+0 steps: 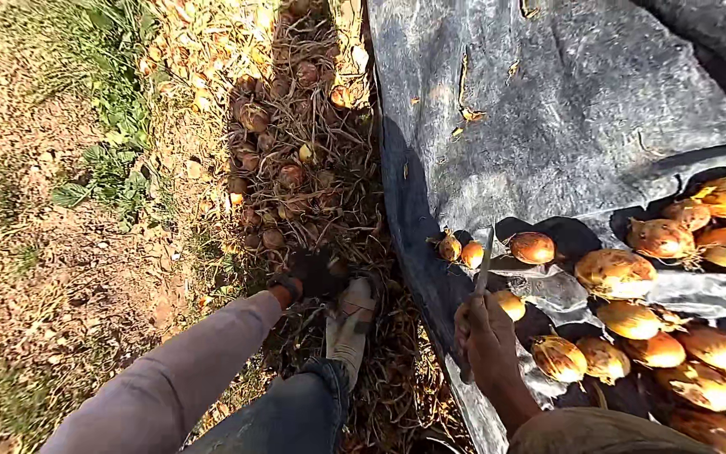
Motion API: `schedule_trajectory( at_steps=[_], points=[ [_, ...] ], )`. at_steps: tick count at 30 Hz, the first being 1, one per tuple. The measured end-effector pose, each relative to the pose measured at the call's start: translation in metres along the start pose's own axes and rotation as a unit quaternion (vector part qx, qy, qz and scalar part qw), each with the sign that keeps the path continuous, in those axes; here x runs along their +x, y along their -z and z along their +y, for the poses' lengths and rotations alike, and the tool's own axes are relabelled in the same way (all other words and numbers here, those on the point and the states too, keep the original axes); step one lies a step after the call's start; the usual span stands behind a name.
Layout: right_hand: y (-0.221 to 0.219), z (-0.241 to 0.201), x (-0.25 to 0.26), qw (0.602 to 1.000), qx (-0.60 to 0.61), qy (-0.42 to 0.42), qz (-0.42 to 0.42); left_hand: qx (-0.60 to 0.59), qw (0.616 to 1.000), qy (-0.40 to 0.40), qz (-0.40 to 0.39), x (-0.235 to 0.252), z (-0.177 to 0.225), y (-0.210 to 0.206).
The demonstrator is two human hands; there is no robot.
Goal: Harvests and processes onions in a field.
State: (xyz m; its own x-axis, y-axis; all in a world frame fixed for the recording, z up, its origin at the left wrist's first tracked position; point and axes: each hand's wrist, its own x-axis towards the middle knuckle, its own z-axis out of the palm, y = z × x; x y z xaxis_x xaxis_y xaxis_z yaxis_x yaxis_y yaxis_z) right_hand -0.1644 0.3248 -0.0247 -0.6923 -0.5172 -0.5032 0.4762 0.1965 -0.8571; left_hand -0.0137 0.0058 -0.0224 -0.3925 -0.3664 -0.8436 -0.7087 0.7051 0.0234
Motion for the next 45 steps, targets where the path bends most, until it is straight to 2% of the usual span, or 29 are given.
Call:
schedule_trajectory(
  at_steps=[1,3,5,7,10,13,15,17,19,21,22,23,25,27,29,31,33,34,37,39,42,45],
  points=[
    [-0.001,0.001,0.001,1.000,-0.025,-0.006,-0.010,-0.053,0.989,-0.096,0.100,0.009,-0.013,-0.018],
    [-0.007,0.001,0.001,0.997,-0.070,-0.017,-0.040,-0.172,0.982,-0.068,0.027,-0.010,0.028,0.005],
    [-0.013,0.000,-0.003,0.991,-0.111,-0.020,-0.078,-0.264,0.955,-0.126,-0.045,-0.049,0.065,0.027],
    [-0.019,0.000,-0.001,0.985,-0.124,0.004,-0.124,-0.275,0.936,-0.199,-0.095,-0.077,0.091,0.046],
    [-0.026,-0.002,0.002,0.976,-0.039,0.035,-0.212,-0.240,0.933,-0.226,-0.146,-0.101,0.104,0.066],
    [-0.032,-0.008,0.003,0.964,0.084,-0.012,-0.252,-0.265,0.922,-0.214,-0.186,-0.104,0.092,0.068],
    [-0.033,-0.006,0.003,0.954,0.115,-0.045,-0.272,-0.280,0.925,-0.204,-0.160,-0.101,0.081,0.064],
    [-0.033,-0.001,0.002,0.951,0.089,-0.048,-0.293,-0.231,0.945,-0.215,-0.081,-0.099,0.072,0.063],
    [-0.038,0.003,-0.002,0.952,0.049,-0.035,-0.300,-0.062,0.969,-0.234,0.051,-0.095,0.067,0.068],
    [-0.049,0.007,-0.006,0.963,0.057,-0.053,-0.258,0.036,0.951,-0.258,0.164,-0.089,0.061,0.069],
    [-0.053,0.010,-0.004,0.970,0.063,-0.073,-0.223,0.041,0.942,-0.277,0.185,-0.089,0.060,0.070],
    [-0.054,0.014,-0.001,0.974,0.053,-0.091,-0.200,0.036,0.938,-0.297,0.173,-0.092,0.063,0.073],
    [-0.050,0.021,0.005,0.973,0.000,-0.101,-0.207,0.046,0.939,-0.327,0.099,-0.102,0.081,0.072],
    [-0.054,0.017,0.002,0.981,-0.021,-0.065,-0.183,0.083,0.939,-0.332,0.043,-0.102,0.097,0.056],
    [-0.062,0.009,-0.008,0.992,0.027,-0.022,-0.125,0.103,0.944,-0.314,0.010,-0.091,0.104,0.041],
    [-0.057,0.002,-0.018,0.995,0.063,0.002,-0.076,0.092,0.965,-0.245,0.020,-0.077,0.097,0.045],
    [-0.040,-0.013,-0.015,0.996,0.084,0.007,0.000,0.029,0.988,-0.125,0.091,-0.051,0.072,0.065],
    [-0.028,-0.019,-0.009,0.994,0.101,0.011,0.041,-0.022,0.987,-0.061,0.145,-0.036,0.054,0.078],
    [0.014,-0.032,0.007,0.981,0.153,0.070,0.099,-0.116,0.947,0.074,0.291,0.010,-0.006,0.126],
    [0.030,-0.032,0.009,0.975,0.163,0.119,0.090,-0.173,0.922,0.132,0.321,0.047,-0.042,0.151],
    [0.028,-0.027,-0.001,0.983,0.142,0.100,0.053,-0.206,0.931,0.187,0.235,0.073,-0.055,0.160],
    [0.027,-0.016,-0.009,0.992,0.111,0.061,0.027,-0.159,0.957,0.148,0.194,0.067,-0.031,0.149]
  ],
)
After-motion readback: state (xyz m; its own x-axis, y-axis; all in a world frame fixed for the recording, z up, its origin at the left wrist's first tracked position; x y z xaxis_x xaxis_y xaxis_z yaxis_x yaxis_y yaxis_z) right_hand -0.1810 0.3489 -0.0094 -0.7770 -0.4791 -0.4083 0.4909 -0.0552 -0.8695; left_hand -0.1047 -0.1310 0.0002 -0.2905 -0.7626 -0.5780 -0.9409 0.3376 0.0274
